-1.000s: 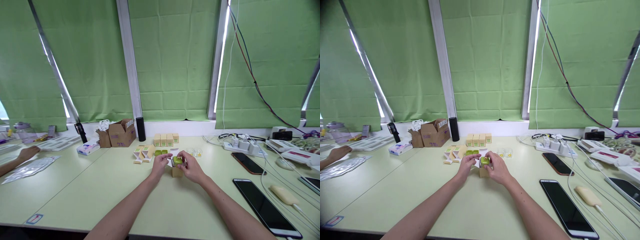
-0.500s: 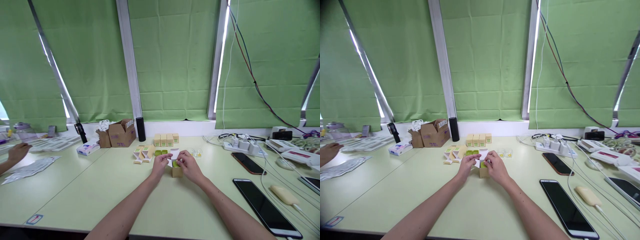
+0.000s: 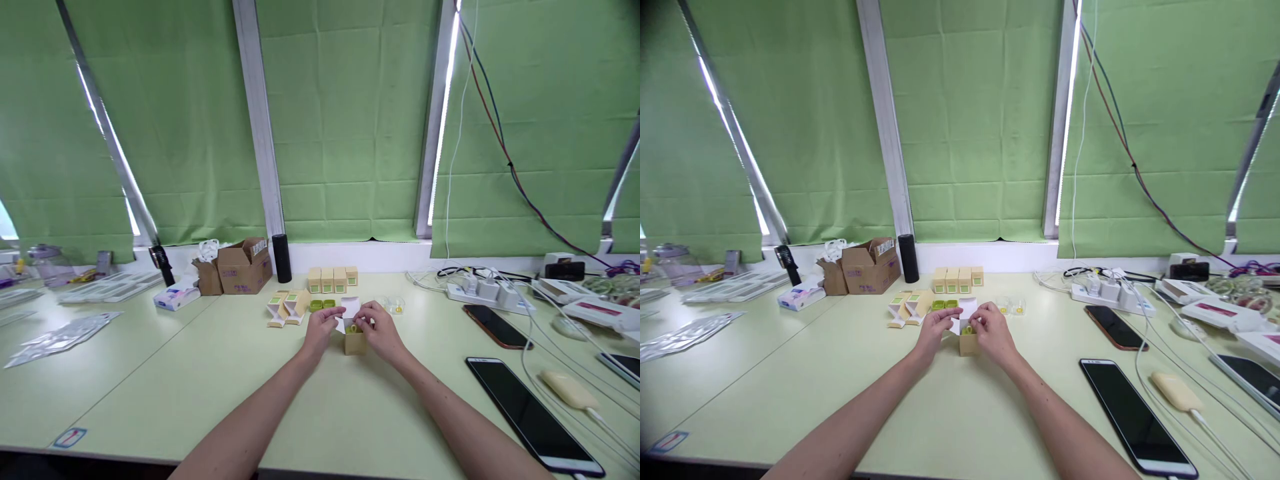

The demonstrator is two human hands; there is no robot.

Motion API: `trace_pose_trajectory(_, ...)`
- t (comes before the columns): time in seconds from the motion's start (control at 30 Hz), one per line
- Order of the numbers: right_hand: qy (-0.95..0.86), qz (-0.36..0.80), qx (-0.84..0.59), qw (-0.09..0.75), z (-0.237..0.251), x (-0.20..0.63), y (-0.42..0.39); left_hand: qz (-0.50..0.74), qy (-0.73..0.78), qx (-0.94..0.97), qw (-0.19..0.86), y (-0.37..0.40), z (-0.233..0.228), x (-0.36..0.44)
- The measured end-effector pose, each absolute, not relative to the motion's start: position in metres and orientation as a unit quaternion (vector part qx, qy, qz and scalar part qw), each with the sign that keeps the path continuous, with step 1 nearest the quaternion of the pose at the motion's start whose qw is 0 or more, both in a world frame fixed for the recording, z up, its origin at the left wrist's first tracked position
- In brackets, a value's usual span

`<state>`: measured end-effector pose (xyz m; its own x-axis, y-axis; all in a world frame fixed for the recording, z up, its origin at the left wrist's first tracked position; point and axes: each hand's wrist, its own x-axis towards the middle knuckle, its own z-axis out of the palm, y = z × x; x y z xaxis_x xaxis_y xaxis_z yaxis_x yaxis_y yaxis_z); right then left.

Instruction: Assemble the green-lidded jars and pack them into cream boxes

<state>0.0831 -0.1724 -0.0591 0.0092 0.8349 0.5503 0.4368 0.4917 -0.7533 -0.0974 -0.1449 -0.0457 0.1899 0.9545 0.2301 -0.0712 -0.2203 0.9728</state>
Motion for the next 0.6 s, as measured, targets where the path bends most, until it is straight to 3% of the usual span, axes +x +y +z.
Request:
trace_pose_trajectory(0.23, -0.591, 0.207, -0.49, 0.607, -0.066, 0.092, -0.162, 0.521, 0.379, 0.589, 0.489, -0.147, -0.043, -0.096)
trace_pose_trajectory(0.6, -0.491, 0.303, -0.51, 0.638, -0.077, 0.096, -0.15, 0.53, 0.332, 0.569, 0.534, -0.142, -0.051, -0.093)
